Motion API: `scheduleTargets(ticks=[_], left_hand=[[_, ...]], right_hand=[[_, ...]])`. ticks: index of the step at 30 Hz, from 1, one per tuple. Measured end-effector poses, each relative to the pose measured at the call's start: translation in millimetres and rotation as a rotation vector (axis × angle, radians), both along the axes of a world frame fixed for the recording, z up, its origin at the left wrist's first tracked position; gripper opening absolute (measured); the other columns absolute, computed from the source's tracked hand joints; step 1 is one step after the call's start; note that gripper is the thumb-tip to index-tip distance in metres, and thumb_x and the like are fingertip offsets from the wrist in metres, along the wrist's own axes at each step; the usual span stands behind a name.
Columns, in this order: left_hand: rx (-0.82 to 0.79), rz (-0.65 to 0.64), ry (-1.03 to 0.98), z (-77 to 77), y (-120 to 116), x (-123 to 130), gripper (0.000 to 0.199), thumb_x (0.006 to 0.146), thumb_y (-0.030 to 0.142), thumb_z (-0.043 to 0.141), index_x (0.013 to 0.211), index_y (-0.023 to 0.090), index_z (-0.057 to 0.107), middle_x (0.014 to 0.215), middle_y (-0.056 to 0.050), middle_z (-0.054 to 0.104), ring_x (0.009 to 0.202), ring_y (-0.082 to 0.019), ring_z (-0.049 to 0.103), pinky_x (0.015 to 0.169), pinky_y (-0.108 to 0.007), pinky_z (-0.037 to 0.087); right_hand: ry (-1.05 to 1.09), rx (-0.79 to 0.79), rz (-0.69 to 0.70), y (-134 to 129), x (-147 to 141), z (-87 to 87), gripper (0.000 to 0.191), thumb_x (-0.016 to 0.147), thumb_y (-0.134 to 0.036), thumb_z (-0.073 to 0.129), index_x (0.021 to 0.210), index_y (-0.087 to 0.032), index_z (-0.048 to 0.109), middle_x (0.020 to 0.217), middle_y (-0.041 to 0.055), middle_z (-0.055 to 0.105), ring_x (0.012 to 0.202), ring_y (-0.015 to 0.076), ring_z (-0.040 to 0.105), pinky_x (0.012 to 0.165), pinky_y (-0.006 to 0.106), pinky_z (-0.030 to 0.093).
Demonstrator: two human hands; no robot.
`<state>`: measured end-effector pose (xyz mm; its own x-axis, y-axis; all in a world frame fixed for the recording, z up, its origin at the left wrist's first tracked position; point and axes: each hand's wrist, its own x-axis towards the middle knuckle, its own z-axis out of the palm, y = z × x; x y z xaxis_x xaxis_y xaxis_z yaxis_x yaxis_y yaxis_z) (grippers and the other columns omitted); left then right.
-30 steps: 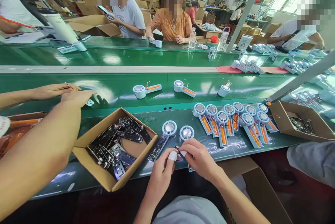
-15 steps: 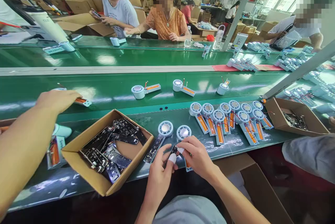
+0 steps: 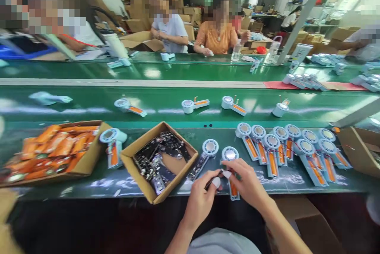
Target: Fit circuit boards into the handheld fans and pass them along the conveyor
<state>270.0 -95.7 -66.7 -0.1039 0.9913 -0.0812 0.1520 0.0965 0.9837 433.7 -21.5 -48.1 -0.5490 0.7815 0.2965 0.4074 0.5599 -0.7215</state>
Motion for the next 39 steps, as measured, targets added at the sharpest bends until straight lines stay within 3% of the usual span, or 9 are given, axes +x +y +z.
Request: scheduleTargets(ticks=[4,8,14,16,19,25,32,36,39], left_hand=[[-0.006,-0.058,-0.088,5.7,9.8,-3.1,0.030,0.091,0.025,0.051,0.108,0.018,0.074,0.092,-0.006,0.076,0.069,-0.016,0.070,0.057,-0.023,0.052],[0.025,-0.055,-0.079,3.5,14.5,-2.6,0.030,0.088,0.019,0.051,0.105,0.018,0.075,0.088,-0.005,0.076,0.067,-0.016,0.071,0.062,-0.025,0.054],[0.024,-0.022,0.124,11.3,10.6,-5.1,0.040,0.088,0.013,0.049,0.124,0.021,0.065,0.103,-0.007,0.079,0.095,-0.023,0.074,0.088,-0.034,0.056],[0.001,-0.035,0.302,14.8,7.4,-4.5,0.046,0.090,0.013,0.048,0.132,0.025,0.060,0.105,-0.006,0.079,0.102,-0.026,0.073,0.093,-0.038,0.054],[-0.025,-0.106,0.464,16.3,3.4,-0.8,0.053,0.091,0.010,0.042,0.140,0.027,0.054,0.113,-0.006,0.076,0.105,-0.026,0.071,0.094,-0.039,0.054],[-0.039,-0.131,0.533,15.8,2.1,9.0,0.064,0.087,0.001,0.035,0.143,0.028,0.051,0.119,-0.010,0.067,0.110,-0.026,0.067,0.098,-0.039,0.053],[-0.049,-0.236,0.677,25.0,-1.1,3.8,0.069,0.084,-0.002,0.034,0.137,0.034,0.060,0.113,-0.011,0.067,0.098,-0.029,0.071,0.088,-0.042,0.057],[0.002,-0.185,0.516,19.9,1.3,-0.8,0.068,0.082,-0.001,0.038,0.140,0.029,0.056,0.112,-0.011,0.070,0.102,-0.029,0.070,0.092,-0.045,0.055],[-0.074,-0.031,0.144,9.6,3.6,-0.2,0.054,0.086,0.010,0.040,0.138,0.019,0.050,0.100,-0.011,0.073,0.083,-0.024,0.072,0.074,-0.037,0.060]], right_hand=[[-0.045,-0.107,0.110,14.8,8.7,10.6,0.021,0.096,-0.022,0.054,0.095,-0.024,0.075,0.091,0.0070,0.072,0.087,0.0229,0.067,0.076,0.033,0.055],[-0.067,-0.005,0.045,14.0,6.6,2.1,0.026,0.100,-0.030,0.050,0.093,-0.025,0.075,0.089,0.0083,0.072,0.082,0.0244,0.067,0.070,0.034,0.056],[-0.124,0.211,-0.297,-1.2,24.1,-21.0,0.037,0.096,-0.052,0.050,0.114,-0.025,0.069,0.113,0.0130,0.069,0.103,0.0315,0.067,0.084,0.042,0.056],[-0.169,0.123,-0.408,-4.6,33.2,-26.5,0.045,0.093,-0.057,0.050,0.116,-0.022,0.067,0.105,0.0130,0.072,0.090,0.0304,0.071,0.071,0.039,0.058],[-0.201,-0.107,-0.338,-4.9,41.3,-28.1,0.043,0.091,-0.057,0.049,0.100,-0.022,0.072,0.085,0.0088,0.076,0.066,0.0243,0.071,0.057,0.032,0.057],[-0.154,-0.298,-0.277,3.2,40.2,-15.4,0.043,0.085,-0.058,0.056,0.099,-0.022,0.076,0.087,0.0080,0.080,0.077,0.0280,0.077,0.065,0.029,0.061],[-0.014,-0.026,-0.424,-3.4,22.5,-12.7,0.040,0.090,-0.051,0.052,0.110,-0.022,0.073,0.100,0.0087,0.079,0.087,0.0273,0.077,0.072,0.031,0.062],[0.046,-0.153,-0.326,-3.8,10.6,-14.1,0.035,0.091,-0.047,0.058,0.111,-0.021,0.070,0.094,0.0080,0.080,0.084,0.0248,0.077,0.070,0.028,0.062],[0.083,-0.189,-0.279,-5.8,3.8,-7.7,0.026,0.092,-0.041,0.058,0.092,-0.020,0.075,0.084,0.0075,0.078,0.076,0.0233,0.075,0.067,0.029,0.061]])
